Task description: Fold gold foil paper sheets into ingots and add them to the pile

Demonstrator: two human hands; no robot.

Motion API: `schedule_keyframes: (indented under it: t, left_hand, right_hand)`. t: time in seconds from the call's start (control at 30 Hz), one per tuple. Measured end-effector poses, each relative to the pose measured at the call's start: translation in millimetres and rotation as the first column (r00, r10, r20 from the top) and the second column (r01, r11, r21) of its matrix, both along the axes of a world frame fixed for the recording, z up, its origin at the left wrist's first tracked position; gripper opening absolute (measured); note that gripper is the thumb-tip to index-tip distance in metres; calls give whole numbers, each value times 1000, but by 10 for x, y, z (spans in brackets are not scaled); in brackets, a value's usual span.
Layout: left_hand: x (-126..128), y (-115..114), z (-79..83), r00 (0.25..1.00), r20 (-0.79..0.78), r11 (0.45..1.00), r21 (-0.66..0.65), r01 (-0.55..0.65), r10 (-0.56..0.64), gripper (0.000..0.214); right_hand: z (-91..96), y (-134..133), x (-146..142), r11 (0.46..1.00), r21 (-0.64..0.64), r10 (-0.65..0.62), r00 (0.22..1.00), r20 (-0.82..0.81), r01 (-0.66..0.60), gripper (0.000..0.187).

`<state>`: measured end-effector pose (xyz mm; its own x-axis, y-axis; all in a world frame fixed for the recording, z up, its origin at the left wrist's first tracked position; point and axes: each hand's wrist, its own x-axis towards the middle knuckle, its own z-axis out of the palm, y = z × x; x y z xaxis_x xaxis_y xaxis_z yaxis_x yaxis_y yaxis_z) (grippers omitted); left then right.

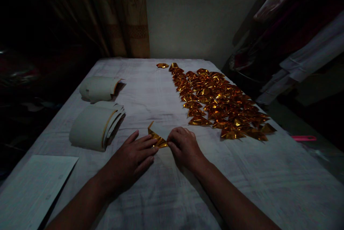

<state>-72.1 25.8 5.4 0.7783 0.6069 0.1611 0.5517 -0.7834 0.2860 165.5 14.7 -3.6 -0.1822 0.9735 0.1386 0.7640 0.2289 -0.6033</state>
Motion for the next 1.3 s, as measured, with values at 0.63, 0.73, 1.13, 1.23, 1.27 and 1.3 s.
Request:
schedule_keyframes:
  t: [0.63, 0.73, 1.13, 1.23, 1.27, 1.3]
  left_hand:
    - [50, -18, -34, 996, 85, 997, 65, -36, 30, 32]
    - [66, -27, -48, 993, 114, 995, 85, -47, 38, 30]
    - [144, 20, -54, 951, 290, 991, 46, -126, 107, 24]
    - [54, 106, -94, 946, 258, 967, 107, -232, 198, 26]
    - [25, 133, -114, 948, 236, 959, 132, -249, 214, 29]
    - [3, 156, -134, 953, 208, 956, 148, -254, 221, 31]
  right_hand:
    - [-66, 64, 56, 999, 40, 22, 999, -43, -21, 18]
    - [-49, 60, 80, 993, 107, 45, 998, -32, -41, 17]
    - [126, -191, -77, 975, 101, 161, 942, 295, -198, 25]
    - [130, -184, -105, 981, 92, 138, 943, 302, -172, 17]
    - [131, -181, -114, 982, 88, 132, 944, 302, -166, 15]
    - [131, -179, -124, 984, 86, 125, 945, 302, -157, 13]
